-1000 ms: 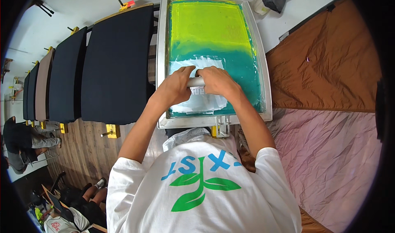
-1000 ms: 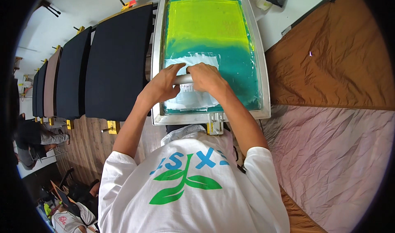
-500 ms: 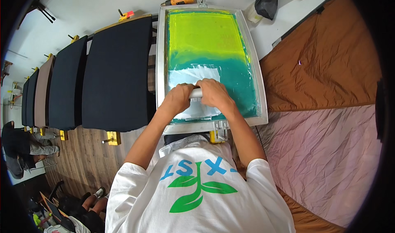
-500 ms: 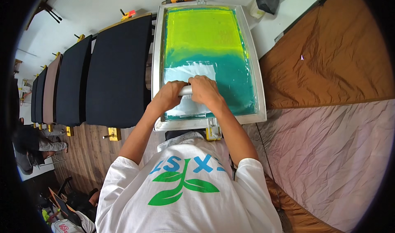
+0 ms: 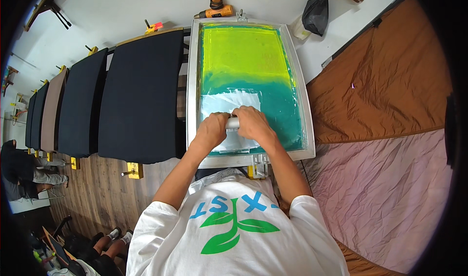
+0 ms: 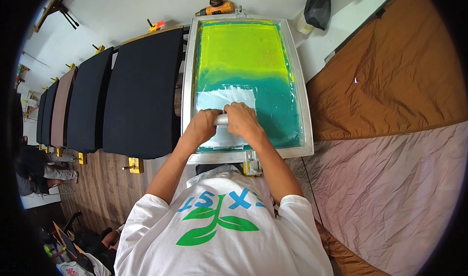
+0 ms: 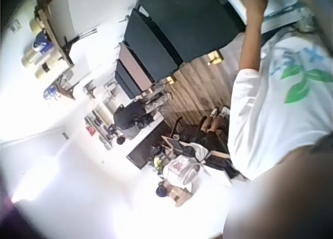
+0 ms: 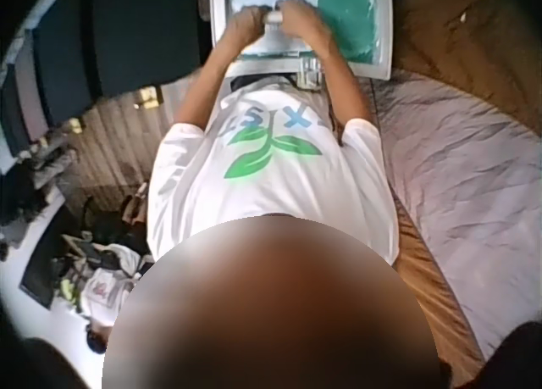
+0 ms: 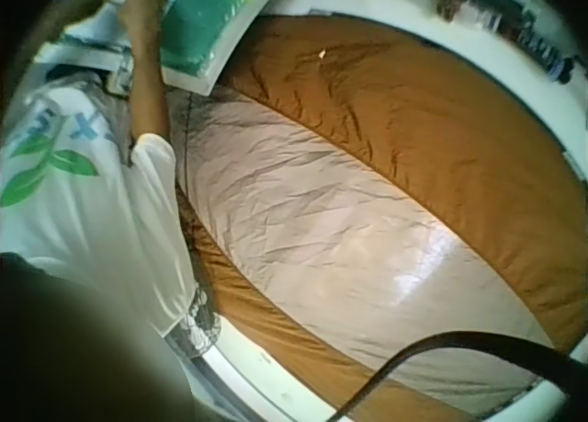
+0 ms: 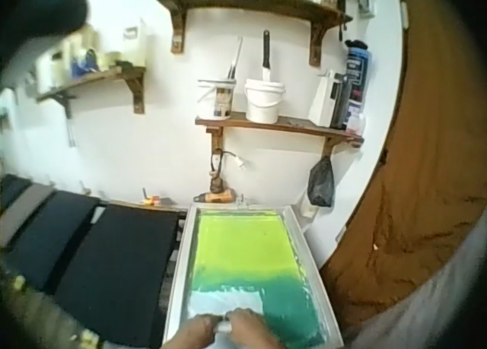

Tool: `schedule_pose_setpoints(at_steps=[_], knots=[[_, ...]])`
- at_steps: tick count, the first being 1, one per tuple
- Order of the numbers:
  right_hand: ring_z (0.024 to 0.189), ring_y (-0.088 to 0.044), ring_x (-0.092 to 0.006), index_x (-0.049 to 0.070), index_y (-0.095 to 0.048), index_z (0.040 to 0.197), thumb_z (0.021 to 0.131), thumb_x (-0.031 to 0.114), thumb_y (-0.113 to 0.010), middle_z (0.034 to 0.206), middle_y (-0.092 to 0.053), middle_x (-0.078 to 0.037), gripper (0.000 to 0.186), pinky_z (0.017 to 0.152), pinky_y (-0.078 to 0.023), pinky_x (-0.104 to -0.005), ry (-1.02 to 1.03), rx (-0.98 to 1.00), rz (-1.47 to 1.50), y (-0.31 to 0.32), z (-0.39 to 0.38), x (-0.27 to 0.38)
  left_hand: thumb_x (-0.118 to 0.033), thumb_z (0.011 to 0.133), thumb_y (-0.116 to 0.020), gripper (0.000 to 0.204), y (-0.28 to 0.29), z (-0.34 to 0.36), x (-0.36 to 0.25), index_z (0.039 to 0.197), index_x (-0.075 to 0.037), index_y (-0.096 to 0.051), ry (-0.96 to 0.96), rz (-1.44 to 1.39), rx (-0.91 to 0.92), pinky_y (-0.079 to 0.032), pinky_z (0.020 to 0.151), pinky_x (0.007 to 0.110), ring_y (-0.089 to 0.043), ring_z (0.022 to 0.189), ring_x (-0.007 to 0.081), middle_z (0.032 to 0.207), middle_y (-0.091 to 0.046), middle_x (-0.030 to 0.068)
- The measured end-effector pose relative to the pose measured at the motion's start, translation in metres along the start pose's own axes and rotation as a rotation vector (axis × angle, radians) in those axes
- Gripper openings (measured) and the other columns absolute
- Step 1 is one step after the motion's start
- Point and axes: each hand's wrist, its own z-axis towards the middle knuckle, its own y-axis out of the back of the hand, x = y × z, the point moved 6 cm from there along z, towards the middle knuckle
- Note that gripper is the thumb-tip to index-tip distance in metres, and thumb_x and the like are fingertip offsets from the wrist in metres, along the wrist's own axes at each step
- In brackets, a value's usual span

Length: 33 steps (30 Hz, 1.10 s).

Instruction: The recorder is screen printing a design onto a garment using a squeegee and ink.

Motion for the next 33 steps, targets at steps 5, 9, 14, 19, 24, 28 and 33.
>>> schedule_pose_setpoints(at_steps=[5, 9, 14, 19, 24, 28, 33], knots=[[0.098, -0.063, -0.0372, 0.005, -0.068, 0.11, 0.071, -0.006, -0.06, 0.104, -0.067, -0.017, 0.041, 0.085, -0.054, -0.0464, -0.012, -0.068, 0.006, -0.007, -0.017, 0.006, 0.011, 0.075, -0.056, 0.039, -0.009, -0.012, -0.002, 0.112, 0.003, -0.064, -0.041, -0.021, -0.086, -0.054, 0.083, 0.047, -0.065, 0.093, 0.0441, 0.108, -0.066, 0.0259], [0.101, -0.061, -0.0368, 0.001, -0.066, 0.11, 0.071, -0.009, -0.058, 0.108, -0.066, -0.017, 0.041, 0.087, -0.053, -0.045, 0.014, -0.157, 0.019, -0.013, -0.027, 0.007, 0.011, 0.076, -0.055, 0.041, -0.014, -0.024, -0.007, 0.115, 0.003, -0.063, -0.082, -0.006, -0.156, -0.055, 0.084, 0.045, -0.065, 0.097, 0.0429, 0.116, -0.064, 0.0251], [0.104, -0.06, -0.036, 0.0, -0.064, 0.109, 0.07, -0.01, -0.059, 0.113, -0.064, -0.016, 0.04, 0.089, -0.052, -0.0434, 0.012, -0.169, 0.037, -0.014, -0.043, 0.013, 0.008, 0.079, -0.054, 0.037, -0.012, -0.038, -0.018, 0.115, 0.007, -0.059, -0.078, 0.024, -0.13, -0.053, 0.093, 0.04, -0.058, 0.117, 0.0378, 0.117, -0.062, 0.0263], [0.106, -0.059, -0.036, 0.0, -0.064, 0.11, 0.068, -0.011, -0.059, 0.114, -0.064, -0.014, 0.043, 0.09, -0.051, -0.0425, 0.034, -0.14, 0.106, -0.016, -0.062, 0.02, 0.011, 0.076, -0.053, 0.044, -0.018, -0.061, -0.023, 0.119, 0.007, -0.061, -0.116, 0.017, -0.172, -0.051, 0.096, 0.041, -0.06, 0.115, 0.041, 0.123, -0.061, 0.0278], [0.104, -0.062, -0.0362, 0.001, -0.066, 0.108, 0.066, -0.011, -0.06, 0.114, -0.066, -0.016, 0.044, 0.089, -0.051, -0.0438, 0.027, -0.075, 0.079, -0.01, -0.075, 0.026, 0.011, 0.074, -0.055, 0.045, -0.012, -0.067, -0.033, 0.119, 0.007, -0.061, -0.034, -0.004, -0.012, -0.054, 0.091, 0.042, -0.064, 0.105, 0.0407, 0.118, -0.064, 0.0263], [0.1, -0.063, -0.0375, 0.002, -0.067, 0.106, 0.067, -0.01, -0.06, 0.108, -0.068, -0.017, 0.042, 0.086, -0.052, -0.0453, 0.016, -0.002, 0.042, 0.003, -0.065, 0.028, 0.009, 0.073, -0.056, 0.04, 0.002, -0.054, -0.031, 0.113, 0.005, -0.063, 0.03, -0.059, 0.087, -0.055, 0.081, 0.045, -0.067, 0.089, 0.0419, 0.103, -0.068, 0.0255], [0.093, -0.066, -0.0383, 0.004, -0.07, 0.103, 0.072, -0.007, -0.058, 0.101, -0.069, -0.018, 0.035, 0.08, -0.054, -0.0477, 0.021, -0.056, -0.02, 0.028, -0.02, 0.02, 0.001, 0.076, -0.058, 0.017, 0.024, -0.014, -0.021, 0.092, -0.002, -0.065, -0.103, -0.005, -0.092, -0.055, 0.069, 0.047, -0.067, 0.076, 0.0404, 0.08, -0.067, 0.0223]])
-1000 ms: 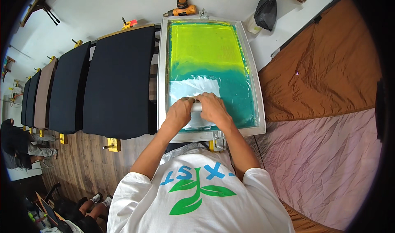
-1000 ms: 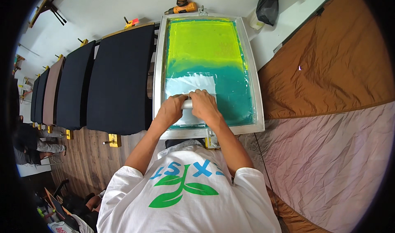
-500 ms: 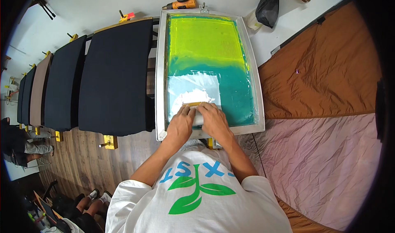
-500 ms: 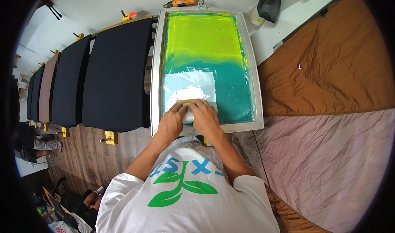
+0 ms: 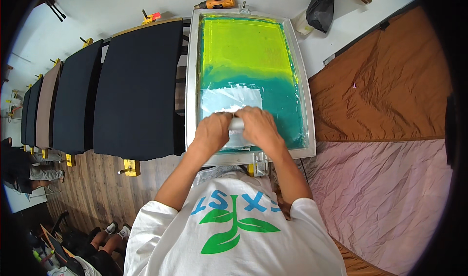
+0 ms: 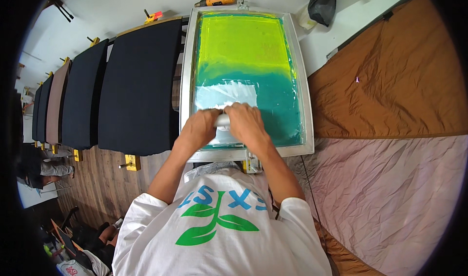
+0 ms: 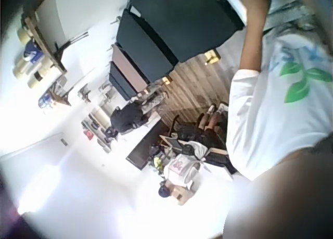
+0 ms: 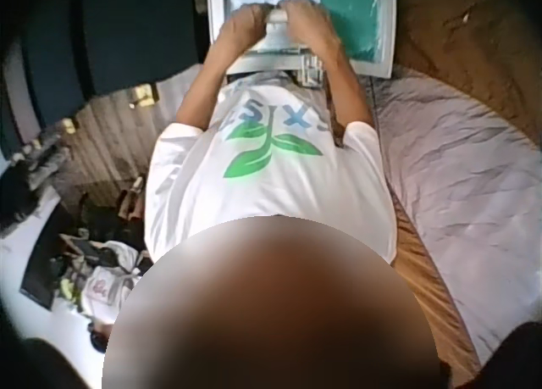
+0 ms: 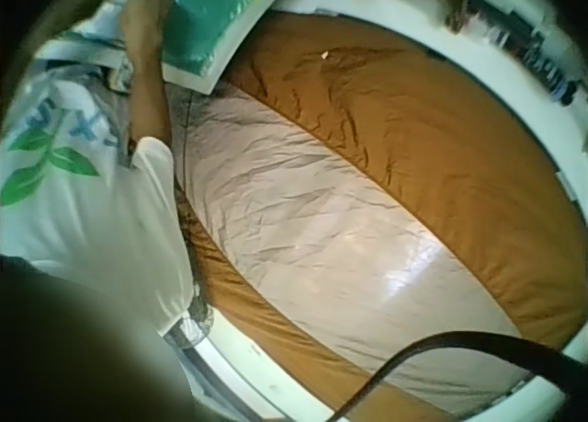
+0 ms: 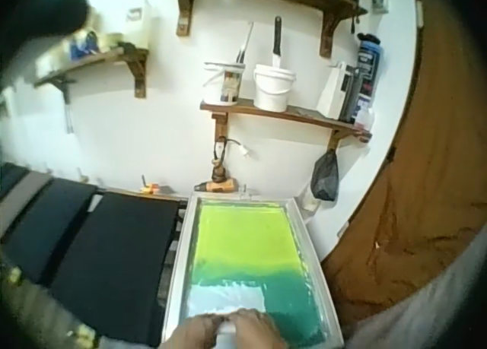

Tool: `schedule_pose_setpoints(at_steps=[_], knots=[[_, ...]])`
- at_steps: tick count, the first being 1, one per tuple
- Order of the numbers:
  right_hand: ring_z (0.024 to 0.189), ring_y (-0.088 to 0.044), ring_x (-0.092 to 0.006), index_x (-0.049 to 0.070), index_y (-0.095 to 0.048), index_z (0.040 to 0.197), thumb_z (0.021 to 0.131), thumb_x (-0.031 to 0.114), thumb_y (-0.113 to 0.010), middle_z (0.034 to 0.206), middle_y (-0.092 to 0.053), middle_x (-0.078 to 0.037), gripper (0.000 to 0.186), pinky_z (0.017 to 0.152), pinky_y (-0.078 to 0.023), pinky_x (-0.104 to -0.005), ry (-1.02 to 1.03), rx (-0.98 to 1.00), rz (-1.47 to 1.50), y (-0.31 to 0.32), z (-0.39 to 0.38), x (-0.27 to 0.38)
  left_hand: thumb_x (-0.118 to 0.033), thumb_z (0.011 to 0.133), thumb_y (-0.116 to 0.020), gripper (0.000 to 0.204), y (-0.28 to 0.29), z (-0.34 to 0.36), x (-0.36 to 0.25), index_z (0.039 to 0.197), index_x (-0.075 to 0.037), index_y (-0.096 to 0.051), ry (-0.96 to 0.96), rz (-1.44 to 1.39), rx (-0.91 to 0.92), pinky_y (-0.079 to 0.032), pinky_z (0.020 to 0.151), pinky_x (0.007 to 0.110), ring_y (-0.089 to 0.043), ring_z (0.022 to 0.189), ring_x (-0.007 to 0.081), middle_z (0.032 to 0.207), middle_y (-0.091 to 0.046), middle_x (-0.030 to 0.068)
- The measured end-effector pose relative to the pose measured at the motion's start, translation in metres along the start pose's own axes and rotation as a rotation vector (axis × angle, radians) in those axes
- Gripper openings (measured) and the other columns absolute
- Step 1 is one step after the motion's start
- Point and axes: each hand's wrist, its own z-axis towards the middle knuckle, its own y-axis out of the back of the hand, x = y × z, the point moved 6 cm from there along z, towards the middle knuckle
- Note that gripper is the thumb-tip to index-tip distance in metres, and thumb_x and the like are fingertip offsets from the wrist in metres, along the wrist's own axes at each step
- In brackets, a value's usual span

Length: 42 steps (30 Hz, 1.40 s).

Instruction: The recorder is screen printing a design onto a garment using a squeegee and ink.

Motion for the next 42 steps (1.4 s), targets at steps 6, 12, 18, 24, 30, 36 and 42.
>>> schedule_pose_setpoints(at_steps=[6, 12, 18, 24, 30, 36, 42], knots=[[0.095, -0.066, -0.0367, 0.007, -0.071, 0.104, 0.072, -0.006, -0.061, 0.098, -0.069, -0.017, 0.036, 0.081, -0.053, -0.0462, -0.006, -0.005, -0.023, -0.003, 0.033, -0.016, 0.001, 0.077, -0.06, 0.016, -0.002, 0.033, 0.02, 0.091, -0.002, -0.067, 0.048, 0.07, 0.089, -0.056, 0.071, 0.046, -0.068, 0.076, 0.0396, 0.079, -0.068, 0.0225], [0.095, -0.066, -0.0368, 0.007, -0.071, 0.102, 0.072, -0.005, -0.062, 0.099, -0.069, -0.016, 0.033, 0.081, -0.053, -0.0462, -0.045, 0.022, -0.01, -0.015, 0.034, -0.024, 0.005, 0.075, -0.06, 0.027, -0.013, 0.035, 0.025, 0.1, -0.001, -0.067, 0.097, 0.061, 0.121, -0.055, 0.072, 0.048, -0.068, 0.079, 0.0415, 0.083, -0.068, 0.0248], [0.095, -0.065, -0.0367, 0.008, -0.071, 0.101, 0.072, -0.003, -0.062, 0.099, -0.068, -0.015, 0.032, 0.082, -0.053, -0.0464, -0.049, 0.018, 0.005, -0.014, 0.033, -0.025, 0.003, 0.076, -0.061, 0.026, -0.012, 0.031, 0.021, 0.101, -0.002, -0.068, 0.068, 0.067, 0.076, -0.056, 0.072, 0.046, -0.069, 0.077, 0.0395, 0.081, -0.069, 0.0224], [0.099, -0.064, -0.036, 0.008, -0.071, 0.101, 0.072, -0.003, -0.062, 0.1, -0.068, -0.015, 0.033, 0.084, -0.053, -0.0466, -0.056, -0.009, 0.007, -0.018, 0.028, -0.026, 0.005, 0.076, -0.061, 0.032, -0.017, 0.025, 0.022, 0.106, -0.002, -0.069, 0.035, 0.06, 0.008, -0.056, 0.072, 0.045, -0.069, 0.076, 0.0397, 0.081, -0.068, 0.0228], [0.099, -0.063, -0.036, 0.008, -0.071, 0.102, 0.071, -0.003, -0.063, 0.1, -0.068, -0.014, 0.033, 0.084, -0.053, -0.0465, -0.057, -0.003, 0.017, -0.019, 0.03, -0.028, 0.004, 0.076, -0.061, 0.028, -0.02, 0.03, 0.026, 0.102, -0.002, -0.069, 0.028, 0.071, 0.022, -0.056, 0.072, 0.045, -0.069, 0.078, 0.0385, 0.084, -0.069, 0.0223], [0.098, -0.063, -0.0369, 0.007, -0.07, 0.101, 0.071, -0.003, -0.063, 0.1, -0.068, -0.016, 0.032, 0.084, -0.053, -0.0464, -0.048, -0.024, 0.007, -0.019, 0.022, -0.023, 0.003, 0.075, -0.062, 0.027, -0.023, 0.023, 0.026, 0.1, -0.002, -0.069, 0.005, 0.079, -0.003, -0.056, 0.073, 0.045, -0.068, 0.078, 0.038, 0.084, -0.068, 0.0209], [0.097, -0.062, -0.0372, 0.005, -0.07, 0.101, 0.07, -0.004, -0.061, 0.099, -0.067, -0.016, 0.034, 0.085, -0.052, -0.0458, -0.016, -0.049, 0.04, -0.026, 0.005, -0.02, 0.007, 0.074, -0.06, 0.032, -0.022, 0.004, 0.013, 0.104, -0.001, -0.067, 0.05, 0.033, -0.007, -0.055, 0.075, 0.046, -0.067, 0.083, 0.0407, 0.092, -0.068, 0.0229]])
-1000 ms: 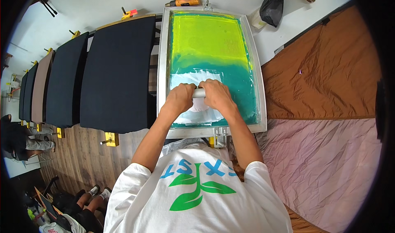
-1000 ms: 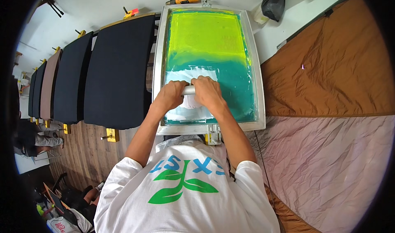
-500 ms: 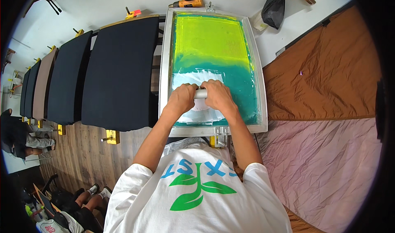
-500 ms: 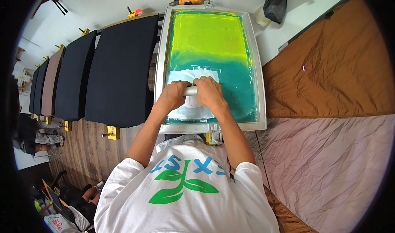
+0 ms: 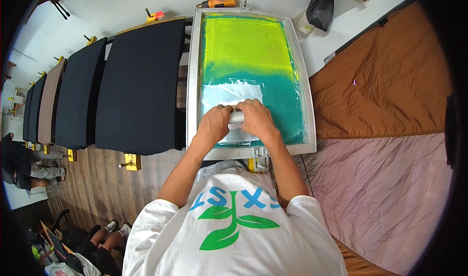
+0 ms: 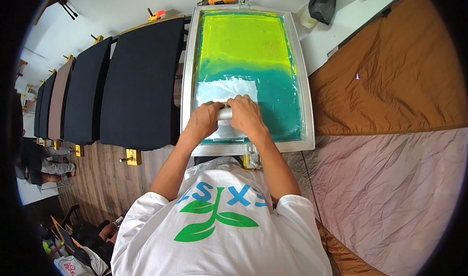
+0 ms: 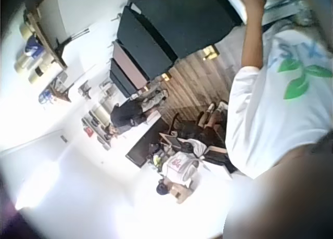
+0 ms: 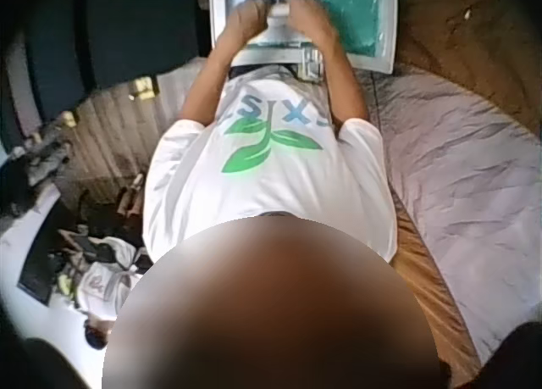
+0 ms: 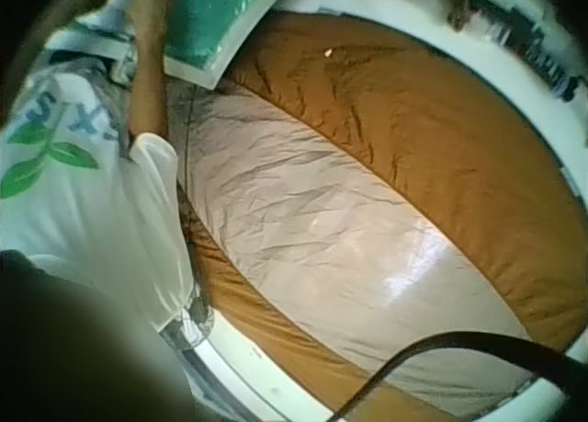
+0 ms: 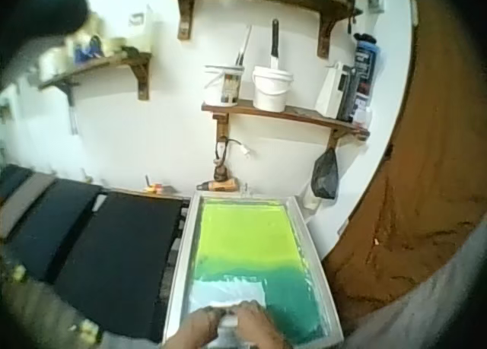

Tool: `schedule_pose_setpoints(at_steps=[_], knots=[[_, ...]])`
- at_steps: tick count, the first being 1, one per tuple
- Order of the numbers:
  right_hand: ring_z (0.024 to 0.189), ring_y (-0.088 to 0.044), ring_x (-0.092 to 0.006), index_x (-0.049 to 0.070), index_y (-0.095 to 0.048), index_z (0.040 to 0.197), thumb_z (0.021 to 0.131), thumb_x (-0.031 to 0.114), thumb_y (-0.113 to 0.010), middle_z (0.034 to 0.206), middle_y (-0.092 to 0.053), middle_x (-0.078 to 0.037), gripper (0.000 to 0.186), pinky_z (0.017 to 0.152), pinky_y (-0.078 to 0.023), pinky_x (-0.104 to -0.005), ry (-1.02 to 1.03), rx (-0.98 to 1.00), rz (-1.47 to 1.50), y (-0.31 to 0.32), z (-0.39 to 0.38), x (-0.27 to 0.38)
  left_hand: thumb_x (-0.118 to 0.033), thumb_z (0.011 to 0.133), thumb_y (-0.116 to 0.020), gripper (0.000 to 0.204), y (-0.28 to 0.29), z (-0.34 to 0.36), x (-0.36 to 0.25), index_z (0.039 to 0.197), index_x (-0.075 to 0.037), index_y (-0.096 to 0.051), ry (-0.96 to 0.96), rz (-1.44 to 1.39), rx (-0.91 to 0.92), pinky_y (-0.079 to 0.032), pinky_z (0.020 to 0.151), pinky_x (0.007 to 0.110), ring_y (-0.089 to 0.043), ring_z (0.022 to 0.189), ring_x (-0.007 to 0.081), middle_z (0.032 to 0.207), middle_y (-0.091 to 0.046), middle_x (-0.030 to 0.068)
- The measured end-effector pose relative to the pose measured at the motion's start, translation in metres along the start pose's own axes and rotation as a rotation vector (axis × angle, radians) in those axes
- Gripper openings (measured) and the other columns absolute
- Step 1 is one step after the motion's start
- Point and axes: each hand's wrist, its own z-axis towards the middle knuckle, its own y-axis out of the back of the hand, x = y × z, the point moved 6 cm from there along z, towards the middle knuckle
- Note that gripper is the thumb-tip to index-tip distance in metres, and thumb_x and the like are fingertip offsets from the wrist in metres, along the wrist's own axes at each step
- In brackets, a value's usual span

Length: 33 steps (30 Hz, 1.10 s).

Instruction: The recorder is screen printing a design onto a garment using a squeegee and ink.

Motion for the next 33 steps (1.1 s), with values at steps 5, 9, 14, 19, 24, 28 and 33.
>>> schedule_pose_setpoints(at_steps=[5, 9, 14, 19, 24, 28, 33], knots=[[0.101, -0.059, -0.0359, 0.003, -0.068, 0.104, 0.068, -0.006, -0.06, 0.103, -0.066, -0.015, 0.038, 0.086, -0.052, -0.045, 0.005, -0.014, 0.055, -0.007, -0.036, 0.009, 0.01, 0.073, -0.059, 0.036, -0.009, -0.032, -0.01, 0.107, 0.002, -0.066, 0.031, -0.039, 0.001, -0.055, 0.078, 0.045, -0.067, 0.088, 0.0423, 0.102, -0.069, 0.0223], [0.104, -0.058, -0.0349, 0.001, -0.067, 0.106, 0.065, -0.009, -0.06, 0.107, -0.065, -0.014, 0.043, 0.088, -0.051, -0.0432, 0.007, 0.013, 0.081, -0.012, -0.06, 0.013, 0.011, 0.071, -0.06, 0.044, -0.013, -0.056, -0.022, 0.113, 0.001, -0.066, -0.024, -0.041, -0.02, -0.055, 0.081, 0.043, -0.068, 0.089, 0.0401, 0.103, -0.069, 0.0222], [0.094, -0.063, -0.0387, 0.002, -0.069, 0.101, 0.066, -0.007, -0.06, 0.095, -0.068, -0.017, 0.037, 0.083, -0.053, -0.0463, 0.028, 0.137, 0.019, 0.004, -0.047, 0.018, 0.002, 0.074, -0.062, 0.026, 0.003, -0.043, -0.023, 0.099, -0.001, -0.068, 0.018, -0.056, 0.135, -0.056, 0.071, 0.044, -0.068, 0.077, 0.0388, 0.083, -0.069, 0.0208], [0.087, -0.066, -0.0406, 0.003, -0.07, 0.093, 0.071, -0.003, -0.061, 0.089, -0.068, -0.018, 0.025, 0.077, -0.054, -0.0488, 0.049, 0.022, -0.017, 0.029, 0.012, 0.007, 0.001, 0.074, -0.062, 0.02, 0.017, 0.018, -0.004, 0.092, -0.004, -0.069, -0.008, 0.024, 0.061, -0.056, 0.07, 0.046, -0.068, 0.077, 0.0393, 0.081, -0.069, 0.0213], [0.087, -0.066, -0.0401, 0.005, -0.071, 0.093, 0.074, 0.001, -0.062, 0.089, -0.068, -0.018, 0.021, 0.076, -0.055, -0.0486, 0.026, 0.081, 0.008, 0.014, 0.033, -0.009, 0.003, 0.073, -0.063, 0.027, -0.001, 0.039, 0.017, 0.097, -0.004, -0.071, -0.016, -0.018, 0.116, -0.056, 0.072, 0.047, -0.068, 0.077, 0.0405, 0.08, -0.068, 0.021], [0.095, -0.063, -0.0387, 0.005, -0.07, 0.1, 0.07, -0.003, -0.061, 0.094, -0.067, -0.018, 0.032, 0.082, -0.053, -0.0464, -0.001, -0.001, 0.015, 0.005, 0.004, -0.005, 0.004, 0.074, -0.062, 0.031, -0.004, 0.007, 0.004, 0.103, -0.003, -0.07, -0.009, -0.05, -0.035, -0.056, 0.075, 0.046, -0.068, 0.082, 0.0406, 0.092, -0.068, 0.0229], [0.098, -0.06, -0.0375, -0.002, -0.068, 0.102, 0.065, -0.009, -0.06, 0.1, -0.067, -0.018, 0.039, 0.087, -0.05, -0.0451, 0.006, 0.027, 0.098, -0.002, -0.036, 0.004, 0.01, 0.069, -0.062, 0.041, -0.009, -0.028, -0.014, 0.109, 0.002, -0.065, 0.0, -0.048, 0.075, -0.056, 0.076, 0.044, -0.068, 0.086, 0.0391, 0.099, -0.068, 0.0224]])
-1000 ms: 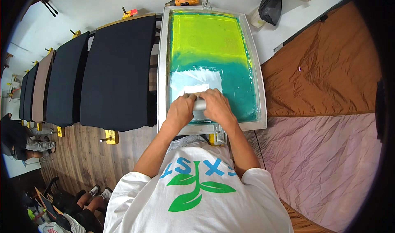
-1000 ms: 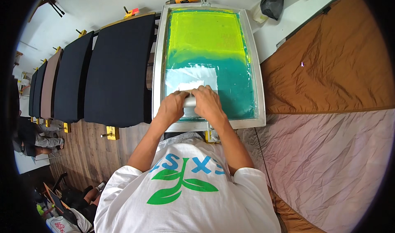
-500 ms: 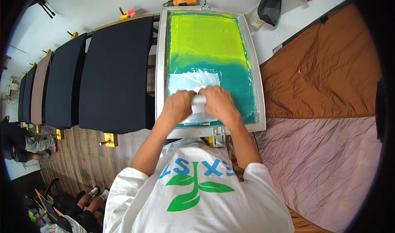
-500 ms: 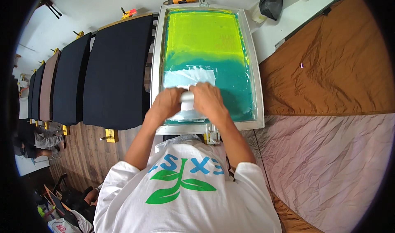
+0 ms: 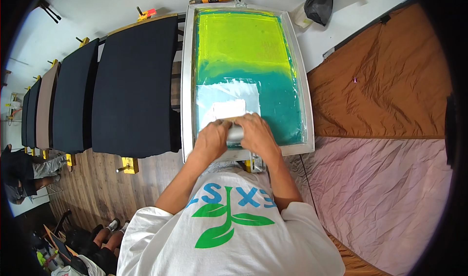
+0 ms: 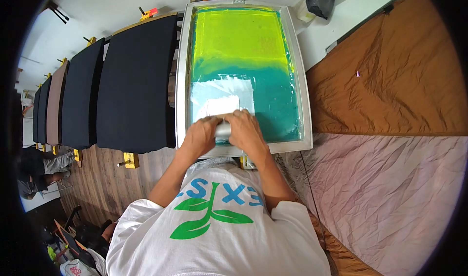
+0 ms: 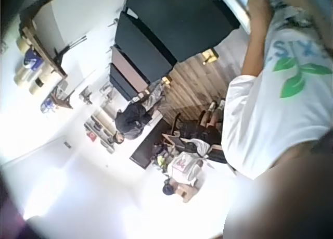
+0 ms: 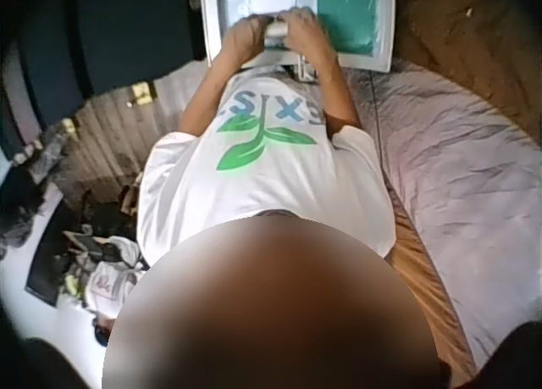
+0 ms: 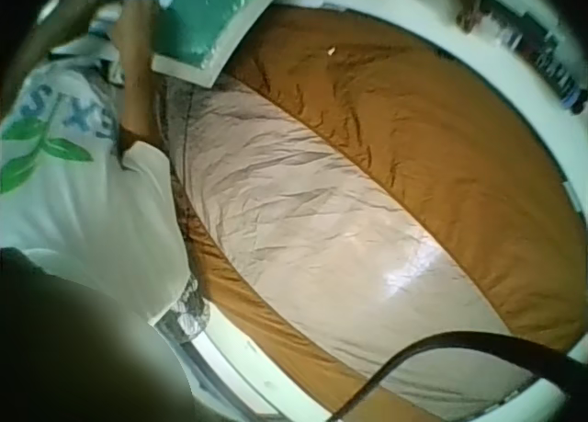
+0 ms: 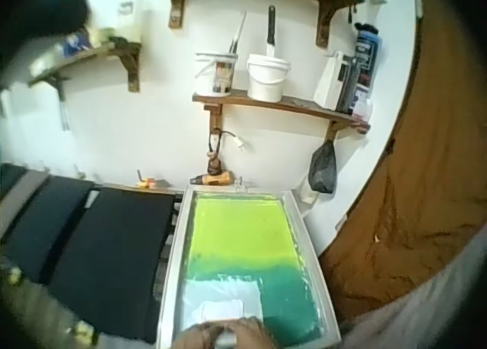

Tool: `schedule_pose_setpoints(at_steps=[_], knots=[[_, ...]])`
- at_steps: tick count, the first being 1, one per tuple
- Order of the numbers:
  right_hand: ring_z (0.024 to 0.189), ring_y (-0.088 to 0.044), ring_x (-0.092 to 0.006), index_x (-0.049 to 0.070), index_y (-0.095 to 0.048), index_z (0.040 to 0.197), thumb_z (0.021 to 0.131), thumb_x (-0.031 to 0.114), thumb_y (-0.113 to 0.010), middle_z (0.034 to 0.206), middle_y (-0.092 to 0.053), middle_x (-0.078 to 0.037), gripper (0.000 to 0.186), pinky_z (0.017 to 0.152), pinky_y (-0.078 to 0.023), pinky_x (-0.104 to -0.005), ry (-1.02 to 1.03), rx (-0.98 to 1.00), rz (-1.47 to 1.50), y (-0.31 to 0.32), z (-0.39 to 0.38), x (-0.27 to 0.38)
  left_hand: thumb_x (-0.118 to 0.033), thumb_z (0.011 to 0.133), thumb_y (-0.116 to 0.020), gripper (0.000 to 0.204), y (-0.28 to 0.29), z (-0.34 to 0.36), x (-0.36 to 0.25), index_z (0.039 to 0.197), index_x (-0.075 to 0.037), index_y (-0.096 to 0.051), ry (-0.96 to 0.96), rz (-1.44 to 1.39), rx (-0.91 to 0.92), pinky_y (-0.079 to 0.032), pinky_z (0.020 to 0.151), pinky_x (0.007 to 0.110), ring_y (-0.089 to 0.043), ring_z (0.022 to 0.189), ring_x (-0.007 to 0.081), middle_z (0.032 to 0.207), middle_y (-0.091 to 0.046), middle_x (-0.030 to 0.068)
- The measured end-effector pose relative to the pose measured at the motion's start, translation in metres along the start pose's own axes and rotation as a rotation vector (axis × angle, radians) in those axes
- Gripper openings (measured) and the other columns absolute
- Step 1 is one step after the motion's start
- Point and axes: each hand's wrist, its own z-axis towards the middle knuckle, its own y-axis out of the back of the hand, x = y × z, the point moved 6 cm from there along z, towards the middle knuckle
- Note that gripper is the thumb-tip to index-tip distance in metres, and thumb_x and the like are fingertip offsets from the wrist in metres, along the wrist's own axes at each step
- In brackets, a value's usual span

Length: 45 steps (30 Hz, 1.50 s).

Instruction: The recorder is screen printing a design onto a garment using a squeegee and ink.

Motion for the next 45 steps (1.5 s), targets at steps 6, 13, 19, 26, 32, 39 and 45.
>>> schedule_pose_setpoints(at_steps=[6, 13, 19, 26, 32, 39, 45], knots=[[0.096, -0.062, -0.0375, 0.001, -0.069, 0.099, 0.062, -0.008, -0.061, 0.099, -0.069, -0.018, 0.039, 0.085, -0.052, -0.0447, -0.009, 0.051, -0.003, -0.002, -0.027, 0.01, 0.007, 0.071, -0.061, 0.045, 0.003, -0.023, -0.018, 0.114, -0.001, -0.067, 0.025, -0.003, 0.14, -0.056, 0.081, 0.045, -0.068, 0.091, 0.0393, 0.101, -0.069, 0.0227], [0.09, -0.066, -0.0404, 0.002, -0.069, 0.095, 0.07, -0.004, -0.06, 0.092, -0.068, -0.02, 0.028, 0.08, -0.053, -0.0494, 0.024, 0.074, -0.083, 0.026, 0.049, 0.003, -0.001, 0.076, -0.061, 0.025, 0.026, 0.041, 0.013, 0.099, -0.006, -0.069, -0.021, 0.147, -0.006, -0.056, 0.068, 0.047, -0.068, 0.075, 0.0394, 0.082, -0.069, 0.0194], [0.095, -0.063, -0.0393, 0.004, -0.068, 0.097, 0.07, -0.006, -0.058, 0.096, -0.067, -0.018, 0.03, 0.081, -0.052, -0.0481, 0.007, 0.029, -0.103, 0.007, 0.043, -0.002, 0.01, 0.072, -0.057, 0.042, 0.012, 0.035, 0.023, 0.112, -0.002, -0.065, -0.001, -0.034, -0.073, -0.053, 0.082, 0.047, -0.065, 0.093, 0.0419, 0.101, -0.067, 0.0232], [0.099, -0.058, -0.0348, 0.005, -0.065, 0.102, 0.065, -0.009, -0.061, 0.103, -0.064, -0.012, 0.04, 0.086, -0.05, -0.0442, 0.04, -0.067, 0.008, -0.006, -0.035, 0.015, 0.008, 0.072, -0.06, 0.043, -0.006, -0.034, -0.011, 0.114, 0.003, -0.063, -0.064, 0.018, -0.059, -0.056, 0.081, 0.042, -0.065, 0.1, 0.0398, 0.113, -0.065, 0.0245], [0.092, -0.064, -0.0393, 0.002, -0.068, 0.096, 0.068, -0.007, -0.059, 0.093, -0.066, -0.018, 0.031, 0.08, -0.053, -0.0493, 0.06, 0.085, -0.093, 0.014, 0.002, 0.019, 0.002, 0.075, -0.06, 0.032, 0.018, -0.005, -0.003, 0.104, -0.005, -0.069, -0.011, 0.018, 0.042, -0.056, 0.069, 0.045, -0.069, 0.077, 0.038, 0.085, -0.069, 0.0203], [0.095, -0.063, -0.0387, 0.004, -0.067, 0.098, 0.073, -0.005, -0.06, 0.096, -0.066, -0.017, 0.028, 0.081, -0.053, -0.0484, 0.019, 0.032, -0.112, 0.009, 0.064, 0.006, 0.005, 0.076, -0.058, 0.032, 0.028, 0.048, 0.032, 0.105, -0.004, -0.068, -0.002, 0.05, 0.003, -0.055, 0.072, 0.047, -0.067, 0.082, 0.0397, 0.089, -0.069, 0.0207], [0.102, -0.055, -0.0356, 0.004, -0.062, 0.103, 0.07, -0.009, -0.058, 0.102, -0.059, -0.013, 0.036, 0.086, -0.05, -0.0446, 0.041, -0.138, -0.008, -0.008, 0.003, 0.008, 0.01, 0.073, -0.055, 0.04, 0.006, -0.002, 0.005, 0.11, -0.001, -0.062, -0.045, 0.04, -0.105, -0.054, 0.079, 0.047, -0.065, 0.091, 0.0411, 0.099, -0.066, 0.0219]])
